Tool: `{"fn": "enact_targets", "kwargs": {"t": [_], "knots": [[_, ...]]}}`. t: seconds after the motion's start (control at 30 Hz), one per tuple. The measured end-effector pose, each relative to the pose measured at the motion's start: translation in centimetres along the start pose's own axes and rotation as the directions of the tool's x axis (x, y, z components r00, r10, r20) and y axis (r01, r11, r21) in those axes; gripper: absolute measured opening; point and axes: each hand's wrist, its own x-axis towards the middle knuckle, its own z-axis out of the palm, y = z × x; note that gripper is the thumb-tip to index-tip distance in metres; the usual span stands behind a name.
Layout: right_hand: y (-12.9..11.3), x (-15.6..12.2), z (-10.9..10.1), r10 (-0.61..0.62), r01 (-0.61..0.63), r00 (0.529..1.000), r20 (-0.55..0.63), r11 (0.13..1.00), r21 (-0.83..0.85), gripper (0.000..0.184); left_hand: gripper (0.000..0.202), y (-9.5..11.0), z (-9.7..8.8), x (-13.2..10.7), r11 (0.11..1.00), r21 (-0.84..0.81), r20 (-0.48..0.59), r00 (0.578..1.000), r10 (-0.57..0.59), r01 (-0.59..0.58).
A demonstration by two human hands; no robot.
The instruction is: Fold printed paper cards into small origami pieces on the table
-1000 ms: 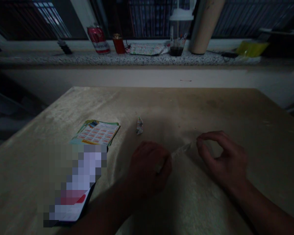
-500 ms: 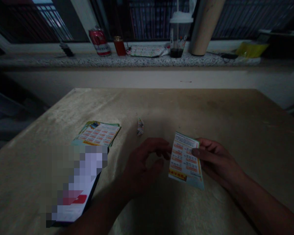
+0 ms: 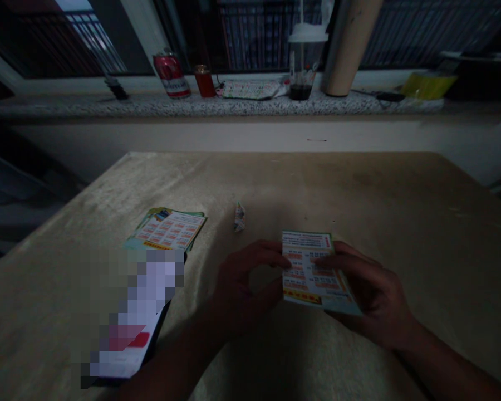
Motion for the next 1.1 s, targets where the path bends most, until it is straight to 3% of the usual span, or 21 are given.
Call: {"fn": "enact_targets", "kwargs": {"t": [0.1,0.27,0.47,0.63,0.77,0.83,0.93,1.03,1.1], "knots": [[-0.1,0.3,0.4,0.013,-0.011,0.998,-0.061,0.999,0.031,0.024,0.020,0.1,0.4,0.0,1.000,-0.012,0.005,1.000,0.013,-0.013],[-0.3,0.2,1.1,0.026,-0.028,0.977,-0.212,1.000,-0.009,0.013,0.015,0.4,1.3,0.2,0.998,0.004,-0.047,0.997,0.066,-0.066],[-0.3,0.0,1.8,0.139,-0.156,0.937,-0.320,0.987,-0.028,0.027,0.011,0.6,2.3,0.2,0.995,0.093,-0.095,0.995,0.035,-0.026],[-0.1,-0.1,1.9,0.203,-0.206,0.920,-0.335,0.978,0.026,0.036,0.012,0.7,2.5,0.2,0.995,0.102,-0.127,0.992,0.026,-0.013],[0.0,-0.2,1.8,0.325,-0.249,0.897,-0.298,0.931,0.267,0.031,0.015,0.5,1.8,-0.1,0.999,0.041,-0.124,0.992,-0.012,0.017],[0.0,-0.1,1.7,0.433,-0.306,0.881,-0.192,0.829,0.468,0.026,0.021,0.3,1.4,-0.1,0.999,0.045,-0.141,0.990,-0.021,0.028],[0.3,0.2,1.4,0.600,-0.480,0.795,0.086,0.535,0.695,0.017,0.033,0.0,0.9,0.1,0.994,0.102,-0.094,0.995,-0.020,0.030],[1.0,0.2,1.2,0.665,-0.620,0.659,0.351,0.216,0.754,0.017,0.033,0.2,0.8,0.7,0.992,0.111,0.047,0.997,0.054,-0.058],[1.5,0.1,1.2,0.657,-0.666,0.612,0.440,0.129,0.734,0.019,0.024,0.4,0.9,1.1,0.981,0.118,0.126,0.982,0.140,-0.155]]}}
